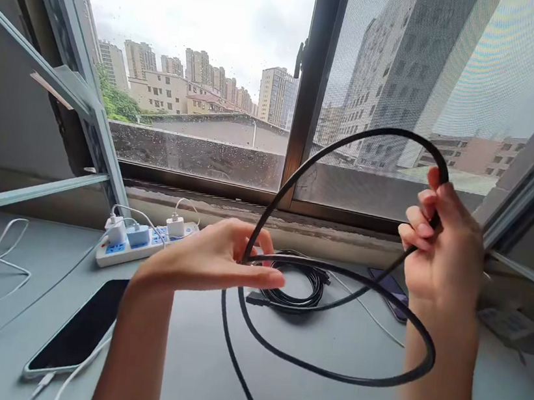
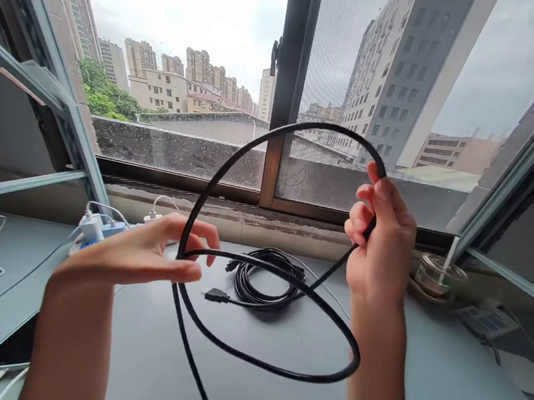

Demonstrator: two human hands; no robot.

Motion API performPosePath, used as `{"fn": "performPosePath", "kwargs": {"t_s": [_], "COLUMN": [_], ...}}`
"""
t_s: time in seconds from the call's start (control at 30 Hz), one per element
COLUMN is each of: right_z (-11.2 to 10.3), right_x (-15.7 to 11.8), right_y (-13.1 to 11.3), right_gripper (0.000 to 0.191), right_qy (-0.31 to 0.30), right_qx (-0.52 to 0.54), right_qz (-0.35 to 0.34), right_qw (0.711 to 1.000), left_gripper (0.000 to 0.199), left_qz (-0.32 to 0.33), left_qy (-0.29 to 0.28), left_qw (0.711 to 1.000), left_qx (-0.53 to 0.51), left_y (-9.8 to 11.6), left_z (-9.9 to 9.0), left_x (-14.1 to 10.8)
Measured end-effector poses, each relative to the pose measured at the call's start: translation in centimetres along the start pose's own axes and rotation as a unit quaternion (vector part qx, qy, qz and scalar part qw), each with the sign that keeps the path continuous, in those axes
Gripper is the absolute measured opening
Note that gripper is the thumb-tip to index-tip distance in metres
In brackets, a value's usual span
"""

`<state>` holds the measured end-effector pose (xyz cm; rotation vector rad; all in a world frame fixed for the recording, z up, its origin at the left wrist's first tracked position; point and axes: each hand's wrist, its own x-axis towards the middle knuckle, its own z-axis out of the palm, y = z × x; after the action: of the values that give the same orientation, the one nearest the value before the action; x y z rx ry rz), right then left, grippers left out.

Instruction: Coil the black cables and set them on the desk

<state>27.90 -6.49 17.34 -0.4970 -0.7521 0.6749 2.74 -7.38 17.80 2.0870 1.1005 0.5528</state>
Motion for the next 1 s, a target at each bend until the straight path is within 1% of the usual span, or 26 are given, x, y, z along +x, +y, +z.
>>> {"fn": "performPosePath", "kwargs": {"t_s": [0.07, 0.13, 0.23, 0.27, 0.3, 0.33, 0.43, 0.47, 0.53, 0.6, 0.67, 0.73, 0.83, 0.93, 1.0], "right_z": [1.0, 1.6, 2.1, 2.3, 2.5, 2.7, 3.7, 4.0, 4.4, 4.5, 4.2, 3.6, 2.6, 2.1, 1.9], "right_x": [0.7, 1.4, 2.4, 2.6, 2.7, 2.8, 2.4, 2.2, 1.5, 0.8, 0.5, 0.5, 1.3, 2.8, 4.1], "right_y": [-0.4, -1.0, -1.8, -1.9, -2.0, -2.0, -1.5, -1.3, -0.7, -0.1, 0.4, 0.8, 1.5, 1.9, 2.0], "right_gripper": [0.010, 0.015, 0.019, 0.020, 0.021, 0.022, 0.021, 0.023, 0.026, 0.027, 0.024, 0.022, 0.020, 0.018, 0.019], "right_qy": [0.015, 0.009, -0.012, -0.007, 0.004, 0.017, 0.031, 0.028, 0.024, 0.027, 0.035, 0.039, 0.026, 0.016, 0.031], "right_qx": [0.061, 0.123, 0.183, 0.197, 0.209, 0.220, 0.242, 0.244, 0.244, 0.244, 0.246, 0.241, 0.216, 0.196, 0.190], "right_qz": [-0.007, -0.008, 0.016, 0.022, 0.025, 0.026, 0.028, 0.023, 0.007, -0.001, 0.004, 0.010, 0.023, 0.025, 0.027], "right_qw": [0.998, 0.992, 0.983, 0.980, 0.978, 0.975, 0.969, 0.969, 0.969, 0.969, 0.969, 0.970, 0.976, 0.980, 0.981], "left_gripper": [0.053, 0.055, 0.057, 0.057, 0.058, 0.059, 0.067, 0.072, 0.078, 0.075, 0.069, 0.065, 0.062, 0.057, 0.055], "left_qz": [-0.034, -0.058, -0.029, -0.022, -0.028, -0.047, -0.112, -0.114, -0.082, -0.034, 0.012, 0.054, 0.111, 0.129, 0.121], "left_qy": [-0.014, 0.004, 0.080, 0.091, 0.083, 0.056, -0.066, -0.101, -0.139, -0.127, -0.082, -0.033, 0.028, 0.049, 0.035], "left_qw": [0.999, 0.997, 0.996, 0.995, 0.996, 0.997, 0.991, 0.988, 0.987, 0.988, 0.988, 0.988, 0.983, 0.982, 0.984], "left_qx": [0.040, 0.048, 0.028, 0.024, 0.024, 0.029, 0.042, 0.031, -0.021, -0.083, -0.127, -0.144, -0.145, -0.131, -0.127], "left_y": [-0.1, -0.6, -1.8, -2.2, -2.5, -2.8, -3.5, -3.6, -3.8, -3.9, -4.1, -4.5, -5.1, -5.7, -6.0], "left_z": [0.2, -0.1, -1.0, -1.2, -1.3, -1.3, -0.2, 0.4, 1.6, 2.5, 3.1, 3.3, 3.2, 3.0, 2.7], "left_x": [0.3, 0.6, 1.3, 1.6, 1.9, 2.4, 4.2, 4.9, 6.2, 7.3, 8.1, 8.6, 9.1, 9.3, 9.2]}}
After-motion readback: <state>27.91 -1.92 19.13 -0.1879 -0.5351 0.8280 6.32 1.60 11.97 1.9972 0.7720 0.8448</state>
